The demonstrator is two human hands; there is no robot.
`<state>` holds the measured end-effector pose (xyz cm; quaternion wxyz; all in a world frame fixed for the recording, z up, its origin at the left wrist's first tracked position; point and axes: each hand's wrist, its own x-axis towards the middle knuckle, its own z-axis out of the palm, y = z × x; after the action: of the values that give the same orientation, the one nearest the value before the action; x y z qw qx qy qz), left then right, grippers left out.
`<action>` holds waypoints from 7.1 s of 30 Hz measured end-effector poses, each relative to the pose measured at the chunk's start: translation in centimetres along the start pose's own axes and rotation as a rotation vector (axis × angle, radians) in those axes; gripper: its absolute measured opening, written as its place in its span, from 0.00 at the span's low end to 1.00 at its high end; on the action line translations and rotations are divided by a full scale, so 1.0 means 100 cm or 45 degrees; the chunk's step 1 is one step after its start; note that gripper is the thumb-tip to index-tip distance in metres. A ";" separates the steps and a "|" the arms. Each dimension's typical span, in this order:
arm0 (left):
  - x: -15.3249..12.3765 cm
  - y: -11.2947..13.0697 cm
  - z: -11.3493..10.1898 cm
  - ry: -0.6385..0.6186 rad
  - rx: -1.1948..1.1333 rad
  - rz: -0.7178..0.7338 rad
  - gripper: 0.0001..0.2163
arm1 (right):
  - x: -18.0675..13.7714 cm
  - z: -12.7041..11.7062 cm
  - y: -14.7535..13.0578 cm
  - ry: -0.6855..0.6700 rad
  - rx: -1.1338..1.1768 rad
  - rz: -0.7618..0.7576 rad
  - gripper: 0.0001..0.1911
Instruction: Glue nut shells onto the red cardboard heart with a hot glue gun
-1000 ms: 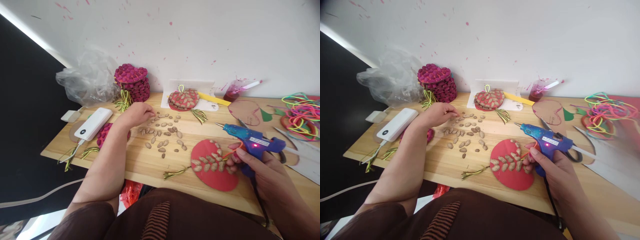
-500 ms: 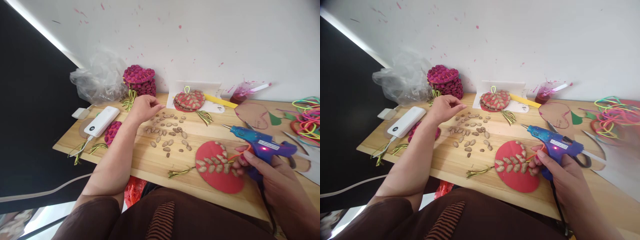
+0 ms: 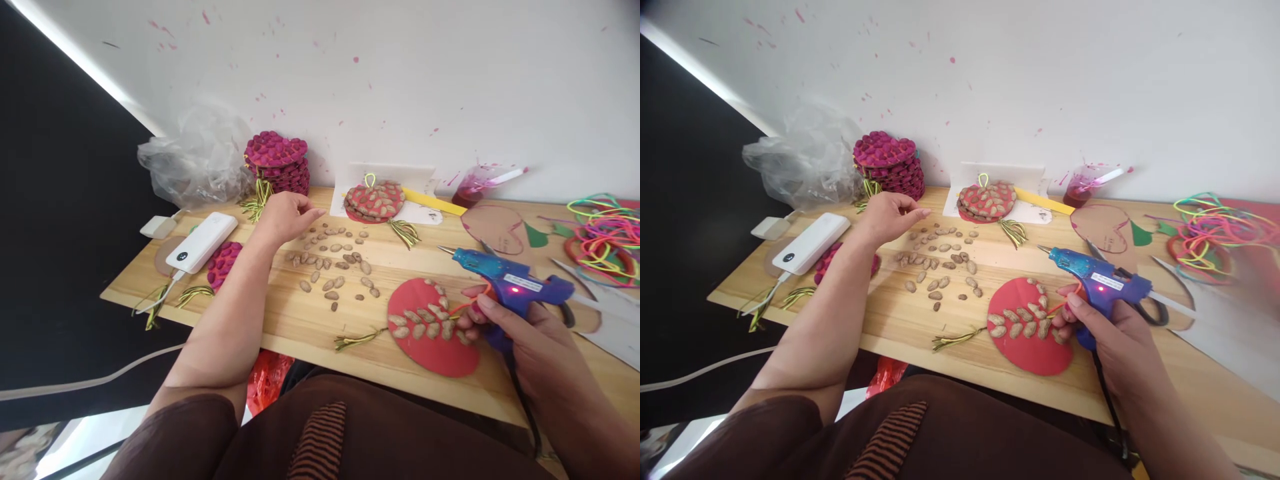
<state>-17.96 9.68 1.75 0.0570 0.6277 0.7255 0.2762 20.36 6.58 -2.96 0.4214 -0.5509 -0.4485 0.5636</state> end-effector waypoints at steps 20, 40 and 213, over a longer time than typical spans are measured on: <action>-0.005 0.010 -0.008 -0.821 -0.048 0.253 0.08 | -0.001 0.004 -0.003 0.034 0.018 -0.008 0.19; -0.016 0.039 0.026 -0.491 -0.071 0.614 0.03 | -0.005 0.004 -0.006 -0.041 0.056 0.019 0.17; -0.139 0.127 0.042 -1.011 -0.883 -0.076 0.08 | -0.015 -0.037 -0.008 -0.076 0.317 0.022 0.14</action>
<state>-2.18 -1.28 0.57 0.5396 0.6074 0.5317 0.2391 24.07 5.51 -1.82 0.4683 -0.4812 -0.3826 0.6346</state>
